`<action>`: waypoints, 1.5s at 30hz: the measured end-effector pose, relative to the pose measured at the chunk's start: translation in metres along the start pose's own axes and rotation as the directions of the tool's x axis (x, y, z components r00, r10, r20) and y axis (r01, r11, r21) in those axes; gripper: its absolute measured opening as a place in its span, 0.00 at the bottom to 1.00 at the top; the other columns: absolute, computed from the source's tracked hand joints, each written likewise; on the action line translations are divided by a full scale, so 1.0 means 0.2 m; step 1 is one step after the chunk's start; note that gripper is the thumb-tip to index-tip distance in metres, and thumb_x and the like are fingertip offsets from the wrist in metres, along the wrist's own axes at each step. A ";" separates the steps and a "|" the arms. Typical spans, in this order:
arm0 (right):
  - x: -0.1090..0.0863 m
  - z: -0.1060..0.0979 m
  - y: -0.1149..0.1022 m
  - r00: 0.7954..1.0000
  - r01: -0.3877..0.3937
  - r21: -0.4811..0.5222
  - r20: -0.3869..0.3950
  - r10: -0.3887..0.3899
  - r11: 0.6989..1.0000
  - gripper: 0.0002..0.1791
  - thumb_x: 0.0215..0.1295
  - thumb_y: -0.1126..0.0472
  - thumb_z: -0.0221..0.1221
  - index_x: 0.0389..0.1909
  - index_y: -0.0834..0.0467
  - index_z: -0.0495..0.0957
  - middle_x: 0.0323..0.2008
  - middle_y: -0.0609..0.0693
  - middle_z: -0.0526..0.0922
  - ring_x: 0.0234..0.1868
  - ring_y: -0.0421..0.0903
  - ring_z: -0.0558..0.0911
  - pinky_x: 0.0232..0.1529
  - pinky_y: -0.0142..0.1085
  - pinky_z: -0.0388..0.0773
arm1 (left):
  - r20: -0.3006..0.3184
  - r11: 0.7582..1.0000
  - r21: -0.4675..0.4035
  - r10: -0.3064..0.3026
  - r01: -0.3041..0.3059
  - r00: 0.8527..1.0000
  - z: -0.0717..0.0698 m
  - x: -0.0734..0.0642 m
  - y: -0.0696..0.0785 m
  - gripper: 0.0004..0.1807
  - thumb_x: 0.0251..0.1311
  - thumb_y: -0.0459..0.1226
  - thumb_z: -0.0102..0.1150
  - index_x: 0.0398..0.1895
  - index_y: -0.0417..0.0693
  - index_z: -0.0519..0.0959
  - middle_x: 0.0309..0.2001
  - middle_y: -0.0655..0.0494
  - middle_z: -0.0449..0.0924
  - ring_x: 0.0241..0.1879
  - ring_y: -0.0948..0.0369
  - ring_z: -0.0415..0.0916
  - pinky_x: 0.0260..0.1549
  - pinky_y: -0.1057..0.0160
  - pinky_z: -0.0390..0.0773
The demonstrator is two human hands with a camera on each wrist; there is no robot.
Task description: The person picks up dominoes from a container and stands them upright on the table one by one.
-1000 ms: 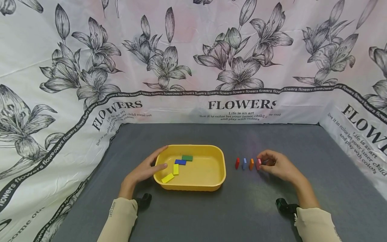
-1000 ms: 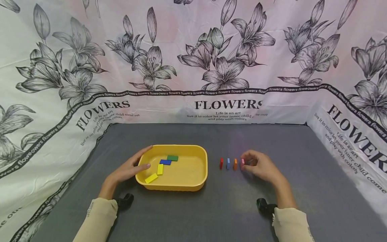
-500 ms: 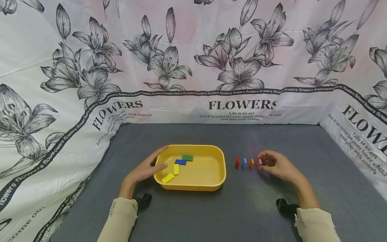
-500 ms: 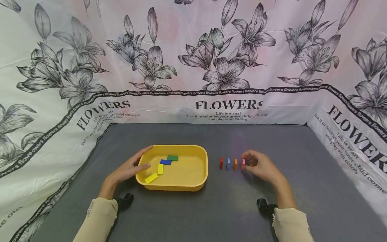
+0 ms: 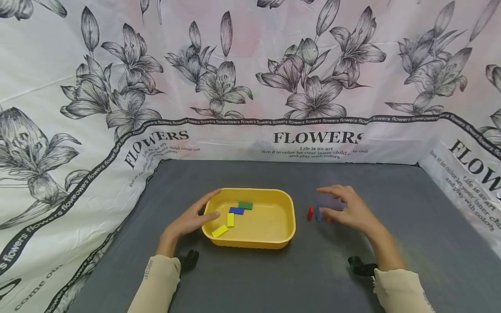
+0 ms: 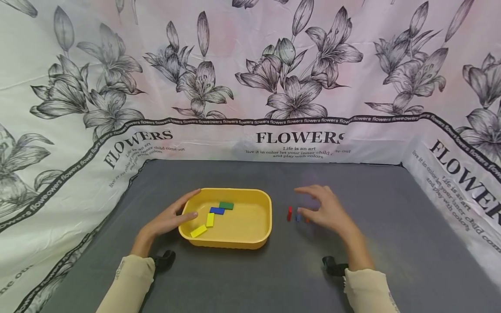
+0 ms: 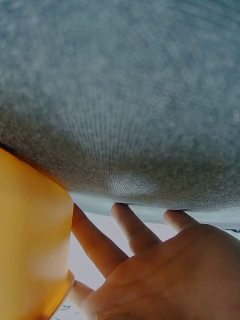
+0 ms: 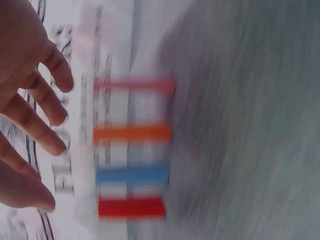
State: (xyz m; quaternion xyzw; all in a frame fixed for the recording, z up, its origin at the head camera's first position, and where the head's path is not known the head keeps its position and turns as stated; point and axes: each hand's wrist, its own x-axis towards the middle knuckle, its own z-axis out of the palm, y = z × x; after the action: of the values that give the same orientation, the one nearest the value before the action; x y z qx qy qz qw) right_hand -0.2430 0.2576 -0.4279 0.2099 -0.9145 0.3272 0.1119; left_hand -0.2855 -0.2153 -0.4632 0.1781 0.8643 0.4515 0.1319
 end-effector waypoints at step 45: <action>0.54 0.80 -0.71 0.931 0.168 -0.585 0.358 0.066 0.794 0.11 0.72 0.63 0.61 0.49 0.49 0.87 0.44 0.47 0.84 0.40 0.45 0.82 0.42 0.38 0.83 | 0.018 0.999 -0.045 0.015 -0.015 1.000 -0.01 -0.01 0.00 0.39 0.71 0.46 0.59 0.79 0.79 0.53 0.82 0.58 0.50 0.80 0.47 0.53 0.75 0.36 0.57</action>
State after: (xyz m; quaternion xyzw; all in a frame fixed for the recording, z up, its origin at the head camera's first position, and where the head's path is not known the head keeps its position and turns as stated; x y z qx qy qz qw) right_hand -0.2855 0.0219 -0.4349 0.2441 -0.9692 -0.0300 0.0126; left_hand -0.2846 -0.2169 -0.4616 0.1857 0.8514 0.4701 0.1402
